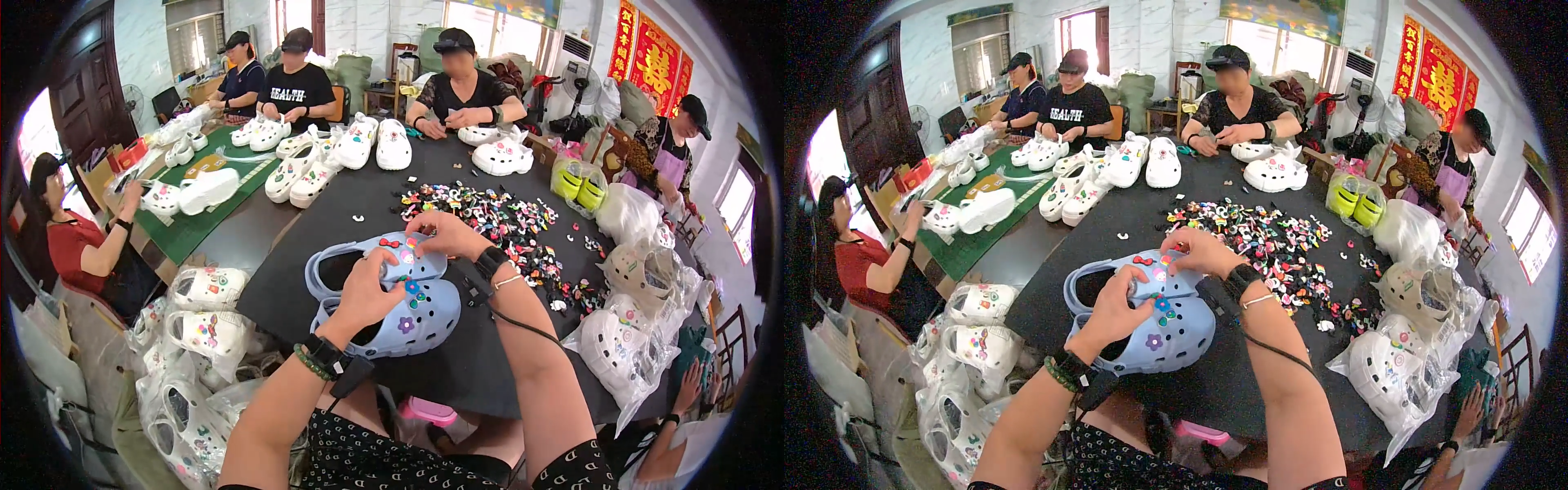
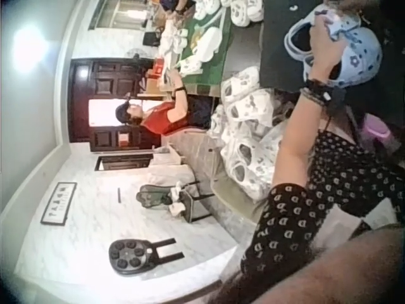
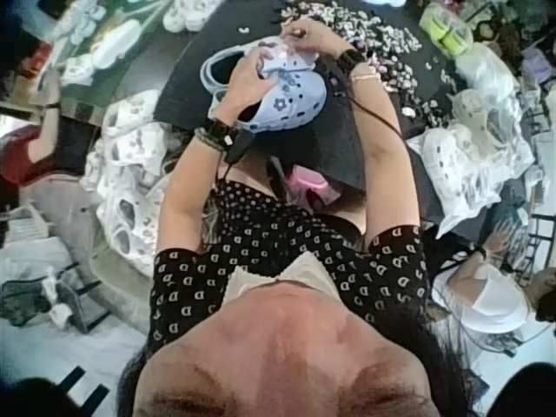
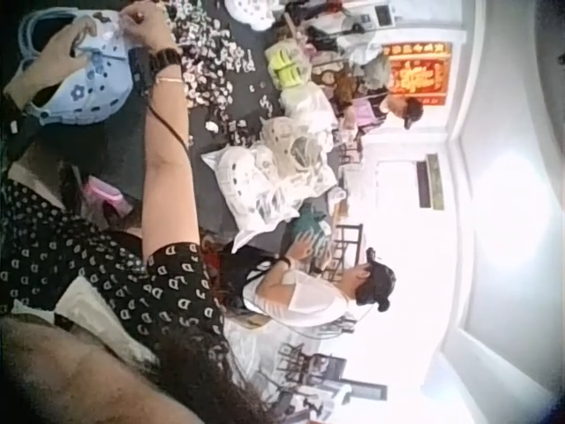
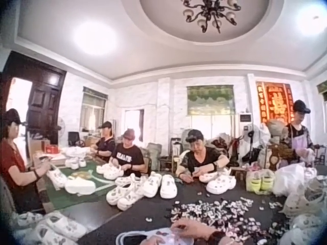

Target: Attaching decorative plastic charms to rubber clogs in a workshop environment.

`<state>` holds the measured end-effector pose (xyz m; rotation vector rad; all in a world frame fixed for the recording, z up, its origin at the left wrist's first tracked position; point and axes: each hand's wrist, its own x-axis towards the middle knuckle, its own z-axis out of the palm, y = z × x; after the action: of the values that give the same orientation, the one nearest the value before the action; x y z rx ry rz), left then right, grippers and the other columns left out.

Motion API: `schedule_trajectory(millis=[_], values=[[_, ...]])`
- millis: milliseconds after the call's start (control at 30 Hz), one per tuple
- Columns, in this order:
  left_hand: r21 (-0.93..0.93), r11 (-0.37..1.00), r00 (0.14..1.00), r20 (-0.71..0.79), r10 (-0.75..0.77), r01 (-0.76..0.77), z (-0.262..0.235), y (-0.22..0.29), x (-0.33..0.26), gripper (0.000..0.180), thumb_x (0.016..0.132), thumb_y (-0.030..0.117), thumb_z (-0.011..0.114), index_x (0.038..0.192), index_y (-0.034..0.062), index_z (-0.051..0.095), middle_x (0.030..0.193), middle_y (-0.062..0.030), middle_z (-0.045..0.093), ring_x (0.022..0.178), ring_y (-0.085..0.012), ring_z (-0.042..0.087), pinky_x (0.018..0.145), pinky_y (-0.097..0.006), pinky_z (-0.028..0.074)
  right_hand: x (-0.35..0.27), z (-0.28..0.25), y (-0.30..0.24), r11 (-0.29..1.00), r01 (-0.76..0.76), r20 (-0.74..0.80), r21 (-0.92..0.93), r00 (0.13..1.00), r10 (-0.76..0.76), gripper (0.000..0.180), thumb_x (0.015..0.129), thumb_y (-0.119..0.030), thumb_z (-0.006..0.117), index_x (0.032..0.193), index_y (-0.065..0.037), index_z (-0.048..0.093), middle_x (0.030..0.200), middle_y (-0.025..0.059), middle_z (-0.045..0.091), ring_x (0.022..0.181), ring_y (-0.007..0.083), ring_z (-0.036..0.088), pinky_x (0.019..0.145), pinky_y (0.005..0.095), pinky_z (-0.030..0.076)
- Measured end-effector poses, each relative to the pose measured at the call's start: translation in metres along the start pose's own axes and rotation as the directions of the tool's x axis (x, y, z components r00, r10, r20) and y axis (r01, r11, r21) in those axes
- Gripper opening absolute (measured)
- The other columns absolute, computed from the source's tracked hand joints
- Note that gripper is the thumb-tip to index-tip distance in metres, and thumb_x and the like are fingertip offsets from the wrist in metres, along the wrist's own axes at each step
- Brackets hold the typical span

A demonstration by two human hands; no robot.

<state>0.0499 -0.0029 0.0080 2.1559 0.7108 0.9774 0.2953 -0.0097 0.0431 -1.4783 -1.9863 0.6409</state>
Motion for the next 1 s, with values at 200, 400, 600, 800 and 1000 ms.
schedule_trajectory(millis=[200, 400, 600, 800, 1000], values=[[0.034, 0.996, 0.996, -0.050, 0.078, -0.077, 0.000, -0.005, 0.001, 0.036, 0.073, 0.018, 0.075, 0.101, 0.0096, 0.053, 0.077, -0.0077, 0.047, 0.071, -0.0227, 0.050, 0.065, -0.036, 0.041, 0.004, 0.010, 0.006, 0.987, 0.128, -0.145, -0.092, 0.979, -0.140, 0.024, 0.076, -0.006, 0.075, 0.100, -0.008, 0.071, 0.099, 0.0070, 0.067, 0.096, 0.0222, 0.062, 0.086, 0.0330, 0.049], [0.030, 0.996, 0.995, -0.049, 0.082, -0.080, 0.000, -0.003, 0.001, 0.035, 0.074, 0.018, 0.074, 0.100, 0.0089, 0.053, 0.077, -0.0077, 0.048, 0.071, -0.0223, 0.050, 0.065, -0.036, 0.041, 0.010, 0.030, 0.017, 0.980, 0.118, -0.337, -0.160, 0.927, -0.167, 0.010, 0.084, -0.011, 0.068, 0.091, -0.005, 0.072, 0.086, 0.0101, 0.067, 0.082, 0.0255, 0.064, 0.074, 0.0356, 0.050], [0.035, 0.999, 0.999, -0.028, -0.026, 0.027, 0.001, 0.003, -0.002, 0.035, 0.072, 0.019, 0.075, 0.099, 0.0099, 0.055, 0.087, -0.0106, 0.057, 0.086, -0.0302, 0.055, 0.076, -0.041, 0.045, 0.009, 0.032, 0.023, 0.961, -0.213, -0.552, 0.174, 0.788, 0.274, 0.024, 0.089, -0.023, 0.066, 0.084, -0.001, 0.070, 0.061, 0.0126, 0.059, 0.055, 0.0179, 0.054, 0.055, 0.0355, 0.043], [0.060, 0.998, 0.995, -0.092, 0.034, -0.029, -0.002, -0.005, -0.007, 0.041, 0.075, 0.024, 0.077, 0.108, 0.0105, 0.056, 0.088, -0.0121, 0.055, 0.083, -0.0277, 0.054, 0.075, -0.039, 0.045, -0.050, 0.022, 0.016, 0.935, -0.329, -0.662, -0.136, 0.732, 0.161, 0.018, 0.086, -0.020, 0.063, 0.086, -0.003, 0.071, 0.074, 0.0169, 0.067, 0.069, 0.0316, 0.066, 0.063, 0.0396, 0.051], [0.020, 0.999, 0.994, -0.107, -0.038, 0.041, 0.005, -0.003, -0.002, 0.076, 0.073, 0.035, 0.081, 0.127, 0.0008, 0.040, 0.101, -0.0245, 0.060, 0.095, -0.0380, 0.059, 0.083, -0.046, 0.048, -0.150, 0.018, 0.030, 0.788, -0.511, -0.537, -0.343, 0.795, 0.282, 0.030, 0.079, -0.008, 0.065, 0.109, -0.005, 0.065, 0.113, 0.0245, 0.058, 0.107, 0.0412, 0.055, 0.092, 0.0480, 0.046]])
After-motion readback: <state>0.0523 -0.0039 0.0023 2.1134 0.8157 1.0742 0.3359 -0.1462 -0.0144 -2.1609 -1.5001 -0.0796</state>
